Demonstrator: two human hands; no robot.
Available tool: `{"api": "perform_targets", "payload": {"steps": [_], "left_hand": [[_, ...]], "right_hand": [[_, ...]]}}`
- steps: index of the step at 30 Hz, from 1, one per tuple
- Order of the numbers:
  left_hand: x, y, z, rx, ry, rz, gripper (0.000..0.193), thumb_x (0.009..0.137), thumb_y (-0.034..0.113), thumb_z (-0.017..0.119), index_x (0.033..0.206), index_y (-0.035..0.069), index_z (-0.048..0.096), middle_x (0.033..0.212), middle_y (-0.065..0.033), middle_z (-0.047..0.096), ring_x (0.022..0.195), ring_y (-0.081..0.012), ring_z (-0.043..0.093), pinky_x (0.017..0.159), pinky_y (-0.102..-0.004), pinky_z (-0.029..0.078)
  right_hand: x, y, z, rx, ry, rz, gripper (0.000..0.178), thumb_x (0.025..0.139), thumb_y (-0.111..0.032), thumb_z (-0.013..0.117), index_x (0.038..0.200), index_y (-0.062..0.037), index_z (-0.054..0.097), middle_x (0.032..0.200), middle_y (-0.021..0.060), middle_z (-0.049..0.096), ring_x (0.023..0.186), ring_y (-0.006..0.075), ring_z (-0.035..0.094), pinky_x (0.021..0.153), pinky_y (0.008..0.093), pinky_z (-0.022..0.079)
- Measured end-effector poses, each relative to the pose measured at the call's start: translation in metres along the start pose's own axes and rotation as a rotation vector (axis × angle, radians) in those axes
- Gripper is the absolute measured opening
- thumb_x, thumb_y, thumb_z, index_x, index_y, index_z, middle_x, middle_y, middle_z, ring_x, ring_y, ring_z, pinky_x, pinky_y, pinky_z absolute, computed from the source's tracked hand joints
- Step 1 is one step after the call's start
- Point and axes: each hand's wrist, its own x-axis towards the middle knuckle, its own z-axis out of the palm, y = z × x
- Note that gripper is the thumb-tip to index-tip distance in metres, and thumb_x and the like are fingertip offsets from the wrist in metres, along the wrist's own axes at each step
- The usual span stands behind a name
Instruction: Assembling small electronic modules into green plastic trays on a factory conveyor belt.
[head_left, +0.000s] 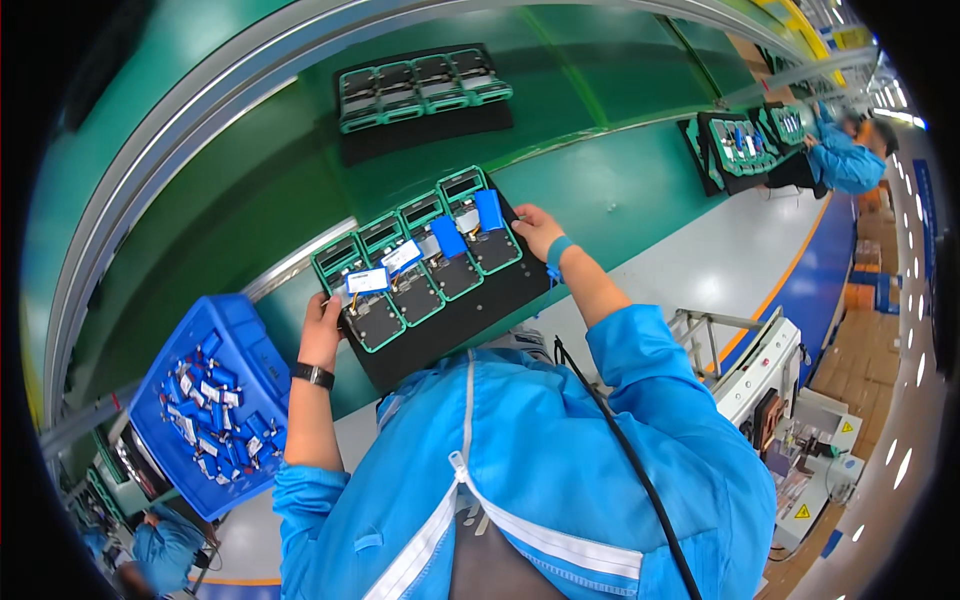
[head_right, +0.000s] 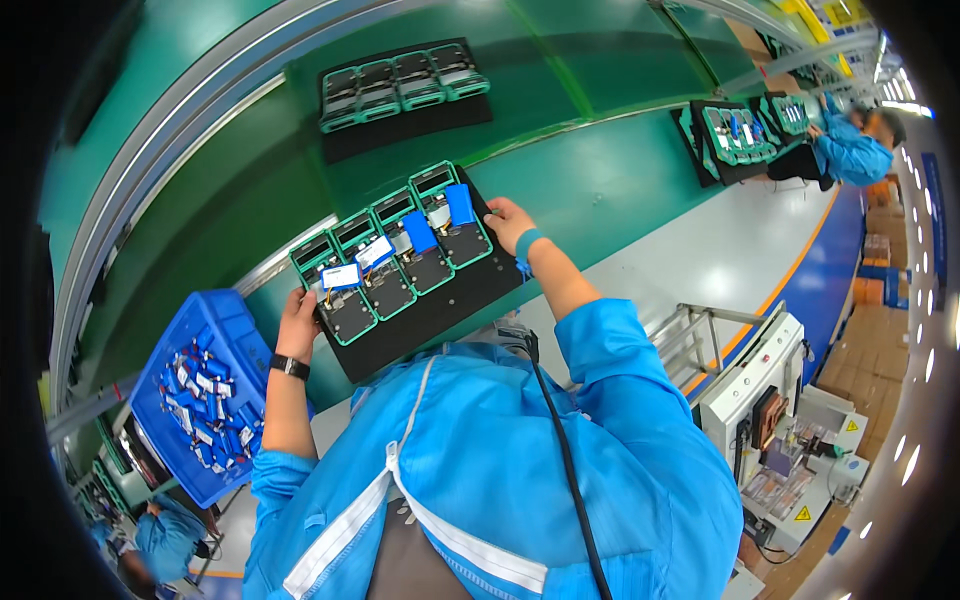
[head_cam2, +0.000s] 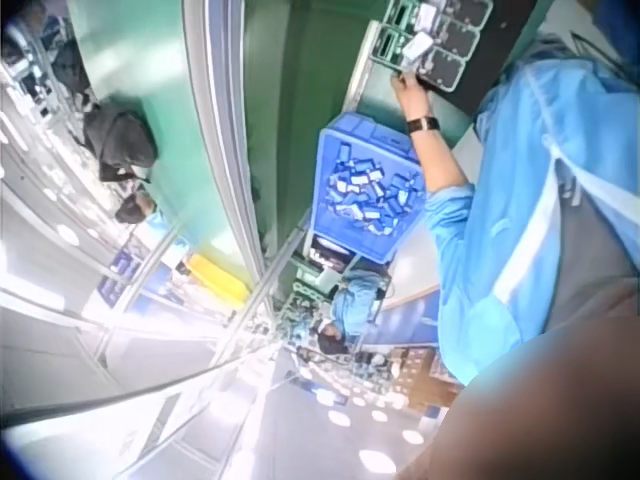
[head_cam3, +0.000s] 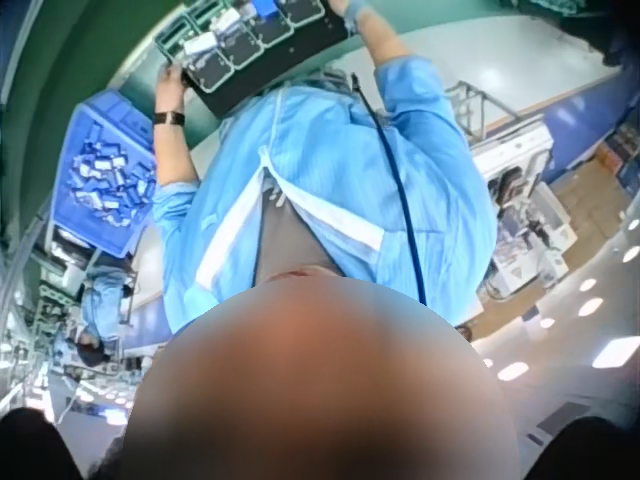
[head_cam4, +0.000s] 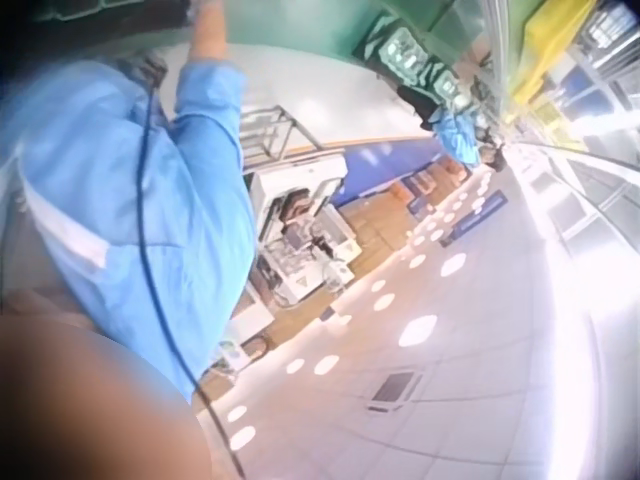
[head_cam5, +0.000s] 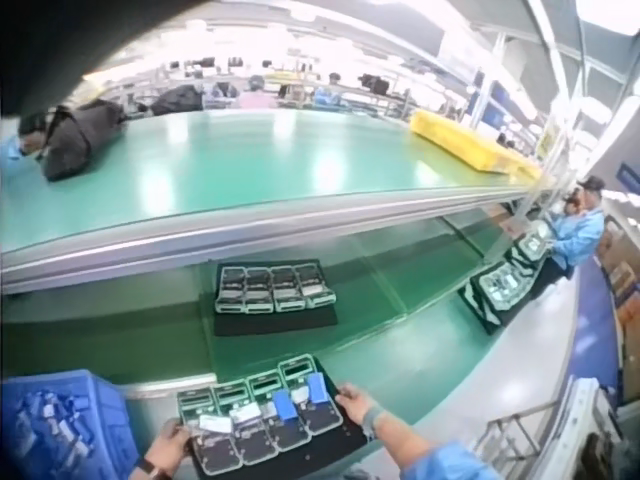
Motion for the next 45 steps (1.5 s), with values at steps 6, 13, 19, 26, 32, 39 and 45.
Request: {"api": "perform_targets", "payload": {"steps": [6,13,19,26,32,39,45], "left_hand": [[-0.010,0.050,0.121,0.041,0.053,0.053,0.045,0.092,0.027,0.052,0.126,0.000,0.039,0.097,-0.0055,0.057,0.076,-0.0095,0.052,0.060,-0.0234,0.042],[0.056,0.038,0.323,0.261,-0.140,0.139,0.051,0.091,0.030,0.055,0.124,-0.003,0.037,0.098,-0.0112,0.056,0.079,-0.0156,0.052,0.063,-0.0268,0.044],[0.135,0.004,0.498,0.327,-0.210,0.205,0.051,0.088,0.028,0.056,0.118,-0.008,0.039,0.102,-0.0232,0.059,0.089,-0.0304,0.059,0.077,-0.0370,0.048],[0.184,0.010,0.563,0.616,-0.257,0.147,0.037,0.087,0.021,0.053,0.110,-0.007,0.047,0.086,-0.0143,0.060,0.068,-0.0203,0.058,0.057,-0.0344,0.049],[0.095,0.083,0.452,0.674,-0.393,0.260,0.044,0.088,0.035,0.054,0.117,0.003,0.053,0.113,-0.0161,0.060,0.104,-0.0313,0.056,0.090,-0.0380,0.044],[-0.081,0.098,0.157,0.376,0.341,0.254,0.022,0.090,0.020,0.054,0.104,0.004,0.060,0.093,-0.0109,0.064,0.083,-0.0208,0.061,0.076,-0.0334,0.049],[-0.163,-0.022,-0.150,0.799,0.898,-0.079,0.041,0.082,0.027,0.062,0.114,0.001,0.055,0.104,-0.0218,0.062,0.100,-0.0346,0.060,0.087,-0.0385,0.047]], "right_hand": [[-0.013,0.002,-0.096,0.028,0.087,-0.041,0.032,0.089,-0.015,0.055,0.118,-0.0033,0.049,0.091,0.0081,0.059,0.086,0.0163,0.053,0.078,0.0295,0.043],[0.011,0.090,-0.300,-0.047,0.224,0.030,0.034,0.088,-0.017,0.055,0.120,-0.0053,0.051,0.101,0.0132,0.060,0.095,0.0206,0.056,0.085,0.0316,0.043],[0.059,0.172,-0.456,-0.229,0.411,0.037,0.029,0.085,-0.014,0.059,0.113,-0.0057,0.055,0.087,0.0106,0.061,0.082,0.0181,0.057,0.075,0.0311,0.046],[0.123,0.205,-0.537,-0.412,0.392,0.039,0.033,0.086,-0.017,0.052,0.115,-0.0037,0.059,0.110,0.0148,0.063,0.103,0.0271,0.059,0.090,0.0339,0.044],[0.098,0.243,-0.530,-0.316,0.452,-0.019,0.040,0.087,-0.012,0.053,0.124,0.0030,0.049,0.118,0.0159,0.058,0.106,0.0242,0.056,0.093,0.0338,0.042],[0.025,0.121,-0.361,-0.060,0.246,-0.115,0.018,0.093,-0.022,0.053,0.090,-0.0052,0.059,0.065,-0.0001,0.054,0.046,0.0046,0.041,0.041,0.0192,0.032],[-0.015,0.060,-0.217,-0.161,-0.036,-0.062,0.015,0.092,-0.017,0.053,0.093,-0.0041,0.060,0.070,0.0013,0.056,0.053,0.0056,0.046,0.048,0.0190,0.038]]}}
